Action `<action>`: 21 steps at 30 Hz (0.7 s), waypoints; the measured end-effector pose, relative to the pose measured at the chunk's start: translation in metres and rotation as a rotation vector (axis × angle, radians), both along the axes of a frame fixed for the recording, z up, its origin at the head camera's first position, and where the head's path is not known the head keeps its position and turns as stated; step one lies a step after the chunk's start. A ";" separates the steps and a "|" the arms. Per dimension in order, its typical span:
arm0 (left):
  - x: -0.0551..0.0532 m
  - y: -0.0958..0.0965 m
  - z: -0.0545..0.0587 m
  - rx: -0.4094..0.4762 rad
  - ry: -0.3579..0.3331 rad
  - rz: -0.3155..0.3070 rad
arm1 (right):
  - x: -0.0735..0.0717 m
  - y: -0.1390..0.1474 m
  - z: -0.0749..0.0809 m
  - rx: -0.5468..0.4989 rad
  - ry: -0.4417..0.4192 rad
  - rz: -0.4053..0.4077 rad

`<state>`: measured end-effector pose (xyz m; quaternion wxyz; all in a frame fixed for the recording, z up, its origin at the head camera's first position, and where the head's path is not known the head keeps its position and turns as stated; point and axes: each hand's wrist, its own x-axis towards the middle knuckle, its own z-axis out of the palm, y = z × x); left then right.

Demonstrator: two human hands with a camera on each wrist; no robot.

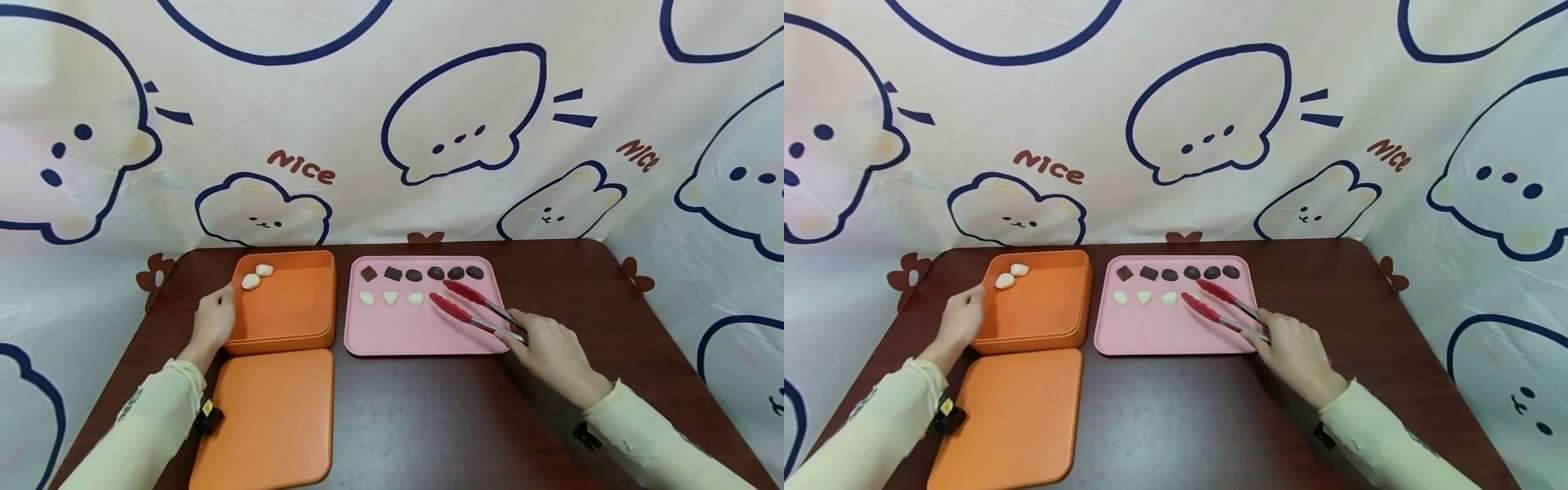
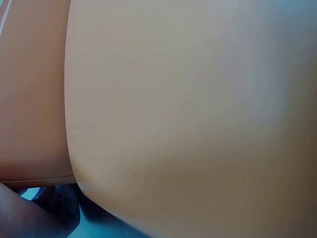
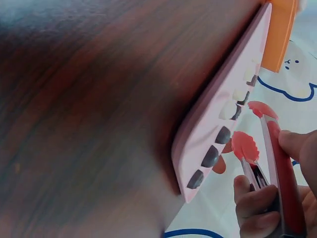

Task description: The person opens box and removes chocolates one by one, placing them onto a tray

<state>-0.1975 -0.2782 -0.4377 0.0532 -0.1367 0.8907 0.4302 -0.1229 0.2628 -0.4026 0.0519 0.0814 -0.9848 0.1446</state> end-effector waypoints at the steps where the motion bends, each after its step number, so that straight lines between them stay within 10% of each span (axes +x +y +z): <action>1: 0.000 0.000 0.000 0.001 -0.002 0.001 | 0.000 -0.001 0.001 -0.004 0.004 -0.001; 21: -0.001 0.003 0.000 0.005 -0.012 0.022 | -0.020 -0.093 0.025 -0.100 0.108 0.179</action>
